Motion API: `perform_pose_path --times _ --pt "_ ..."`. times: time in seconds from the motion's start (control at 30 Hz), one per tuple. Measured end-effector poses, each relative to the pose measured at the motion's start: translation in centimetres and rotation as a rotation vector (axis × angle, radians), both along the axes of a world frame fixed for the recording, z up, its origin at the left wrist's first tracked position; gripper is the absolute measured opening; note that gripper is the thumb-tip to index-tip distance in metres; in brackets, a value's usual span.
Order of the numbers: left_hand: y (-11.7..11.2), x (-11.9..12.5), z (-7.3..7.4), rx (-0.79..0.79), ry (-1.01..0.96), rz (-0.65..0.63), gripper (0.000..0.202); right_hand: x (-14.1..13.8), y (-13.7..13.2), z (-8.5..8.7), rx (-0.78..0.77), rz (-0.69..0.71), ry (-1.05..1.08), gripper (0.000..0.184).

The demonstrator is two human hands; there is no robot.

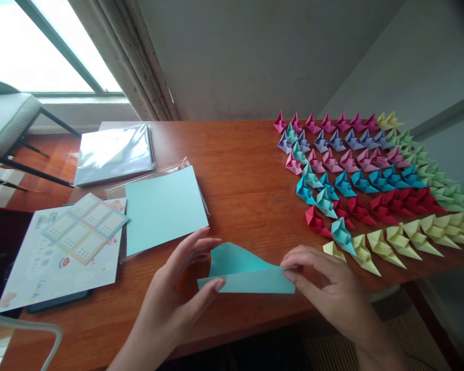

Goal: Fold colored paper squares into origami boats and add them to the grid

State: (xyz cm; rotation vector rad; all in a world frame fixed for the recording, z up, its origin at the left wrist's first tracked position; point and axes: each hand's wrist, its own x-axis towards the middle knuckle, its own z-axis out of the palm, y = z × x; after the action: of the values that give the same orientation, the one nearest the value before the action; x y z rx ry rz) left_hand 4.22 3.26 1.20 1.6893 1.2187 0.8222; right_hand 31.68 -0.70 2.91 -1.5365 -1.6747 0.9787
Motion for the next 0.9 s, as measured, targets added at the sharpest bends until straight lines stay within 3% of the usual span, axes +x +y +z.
perform_pose_path --times 0.13,0.27,0.43,0.67,0.9 --pt "0.4 -0.4 0.1 -0.03 -0.003 -0.009 0.043 0.2 0.0 0.3 0.048 0.018 0.066 0.011" --pt "0.5 -0.6 0.1 0.011 0.093 0.003 0.019 0.4 -0.4 0.0 0.068 -0.087 0.009 0.012" --pt "0.3 -0.6 0.1 0.065 0.118 0.062 0.016 0.4 -0.7 -0.9 -0.049 -0.224 0.025 0.011" --pt "0.7 -0.9 0.7 0.178 0.164 0.075 0.009 -0.2 0.1 -1.3 -0.237 -0.373 0.327 0.017" --pt "0.5 -1.2 0.8 0.112 0.181 0.111 0.005 -0.7 0.4 -1.6 -0.34 -0.446 0.536 0.023"
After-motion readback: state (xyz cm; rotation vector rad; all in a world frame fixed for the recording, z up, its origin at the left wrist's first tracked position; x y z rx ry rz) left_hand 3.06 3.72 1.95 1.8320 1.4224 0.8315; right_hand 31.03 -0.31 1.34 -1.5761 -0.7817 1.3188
